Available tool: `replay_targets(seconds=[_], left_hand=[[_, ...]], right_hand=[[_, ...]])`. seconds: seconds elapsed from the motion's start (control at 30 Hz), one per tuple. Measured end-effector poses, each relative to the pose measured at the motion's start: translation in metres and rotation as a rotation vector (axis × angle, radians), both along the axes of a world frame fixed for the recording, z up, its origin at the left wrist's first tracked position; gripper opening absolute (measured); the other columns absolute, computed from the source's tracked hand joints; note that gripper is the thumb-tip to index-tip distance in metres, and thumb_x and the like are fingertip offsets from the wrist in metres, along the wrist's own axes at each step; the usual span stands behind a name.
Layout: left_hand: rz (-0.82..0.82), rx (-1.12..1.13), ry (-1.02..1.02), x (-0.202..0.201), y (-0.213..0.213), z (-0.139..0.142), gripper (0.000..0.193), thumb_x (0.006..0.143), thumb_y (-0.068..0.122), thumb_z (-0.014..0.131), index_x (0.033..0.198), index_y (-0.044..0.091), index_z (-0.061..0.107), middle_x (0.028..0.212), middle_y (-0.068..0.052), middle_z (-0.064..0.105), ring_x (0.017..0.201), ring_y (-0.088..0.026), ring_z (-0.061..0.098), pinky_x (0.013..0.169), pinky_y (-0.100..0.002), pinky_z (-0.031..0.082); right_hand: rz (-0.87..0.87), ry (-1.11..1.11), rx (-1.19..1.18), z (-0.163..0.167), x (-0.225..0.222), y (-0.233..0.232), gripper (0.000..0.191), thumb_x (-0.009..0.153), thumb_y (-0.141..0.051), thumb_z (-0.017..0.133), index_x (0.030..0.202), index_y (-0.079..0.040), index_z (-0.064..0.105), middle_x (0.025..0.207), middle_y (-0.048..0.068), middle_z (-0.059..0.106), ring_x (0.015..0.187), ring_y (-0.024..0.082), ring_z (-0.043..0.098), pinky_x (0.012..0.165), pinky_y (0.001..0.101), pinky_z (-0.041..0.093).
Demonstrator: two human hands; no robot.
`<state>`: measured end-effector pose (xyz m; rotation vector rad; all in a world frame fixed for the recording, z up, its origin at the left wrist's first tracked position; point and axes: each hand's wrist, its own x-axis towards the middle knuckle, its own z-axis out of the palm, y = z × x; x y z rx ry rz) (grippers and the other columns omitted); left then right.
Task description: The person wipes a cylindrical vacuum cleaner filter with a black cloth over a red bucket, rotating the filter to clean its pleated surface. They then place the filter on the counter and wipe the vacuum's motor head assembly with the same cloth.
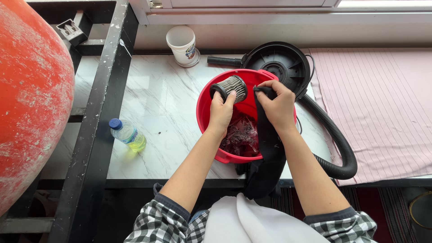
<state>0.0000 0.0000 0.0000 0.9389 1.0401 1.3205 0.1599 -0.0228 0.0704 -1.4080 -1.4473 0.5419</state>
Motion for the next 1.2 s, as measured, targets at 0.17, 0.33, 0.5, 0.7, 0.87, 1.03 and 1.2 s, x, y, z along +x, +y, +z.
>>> replay_targets(seconds=[0.17,0.33,0.5,0.7,0.87,1.03,1.2], left_hand=[[-0.12,-0.12,-0.057,0.001,-0.003,0.009,0.042,0.105,0.04,0.043,0.129,0.008,0.058,0.121,-0.005,0.065,0.114,-0.014,0.056,0.104,-0.031,0.04],[-0.096,-0.143,-0.053,-0.001,0.001,0.007,0.044,0.107,0.042,0.04,0.126,0.006,0.057,0.12,-0.006,0.064,0.113,-0.015,0.056,0.104,-0.034,0.04],[-0.057,-0.169,-0.038,0.002,0.004,0.004,0.043,0.106,0.043,0.038,0.132,0.011,0.052,0.128,-0.004,0.062,0.12,-0.013,0.054,0.108,-0.032,0.036],[-0.152,-0.199,-0.005,0.004,0.004,-0.004,0.047,0.106,0.041,0.038,0.131,0.006,0.056,0.124,-0.01,0.064,0.114,-0.016,0.057,0.105,-0.034,0.04],[-0.018,-0.281,0.002,-0.002,0.015,-0.009,0.053,0.107,0.043,0.036,0.129,-0.001,0.055,0.124,-0.012,0.066,0.113,-0.018,0.06,0.102,-0.036,0.045],[0.004,-0.359,0.064,-0.002,0.015,-0.01,0.056,0.108,0.044,0.034,0.132,-0.002,0.054,0.124,-0.012,0.065,0.114,-0.019,0.06,0.102,-0.037,0.045],[-0.105,-0.339,0.022,0.0,0.015,-0.014,0.056,0.106,0.043,0.034,0.133,-0.001,0.056,0.123,-0.012,0.066,0.113,-0.019,0.061,0.101,-0.037,0.045]], right_hand=[[0.033,-0.151,0.273,-0.019,-0.007,0.02,0.016,0.085,-0.003,0.075,0.101,0.0,0.075,0.096,0.014,0.075,0.089,0.024,0.073,0.083,0.0341,0.056],[0.33,-0.19,0.123,-0.028,-0.014,0.01,0.023,0.077,-0.005,0.076,0.099,0.0,0.075,0.091,0.013,0.075,0.086,0.022,0.074,0.078,0.0317,0.056],[0.182,-0.116,-0.15,-0.02,0.0,0.003,0.021,0.079,-0.008,0.078,0.1,-0.004,0.079,0.086,0.011,0.078,0.08,0.021,0.074,0.075,0.0318,0.057],[0.171,-0.214,0.209,-0.031,-0.005,0.013,0.031,0.081,-0.002,0.071,0.111,-0.005,0.078,0.106,0.015,0.073,0.097,0.026,0.071,0.086,0.0348,0.055],[0.338,-0.494,-0.099,-0.059,-0.001,-0.002,0.039,0.072,0.0,0.075,0.11,-0.008,0.079,0.103,0.019,0.066,0.095,0.033,0.066,0.086,0.0383,0.053],[0.292,-0.478,-0.205,-0.058,0.004,0.001,0.043,0.079,-0.003,0.071,0.121,-0.012,0.073,0.102,0.016,0.072,0.098,0.031,0.07,0.092,0.04,0.054],[0.326,-0.35,-0.29,-0.04,-0.006,-0.001,0.089,0.075,0.002,0.062,0.158,-0.019,0.037,0.092,0.02,0.069,0.091,0.033,0.068,0.088,0.0436,0.053]])
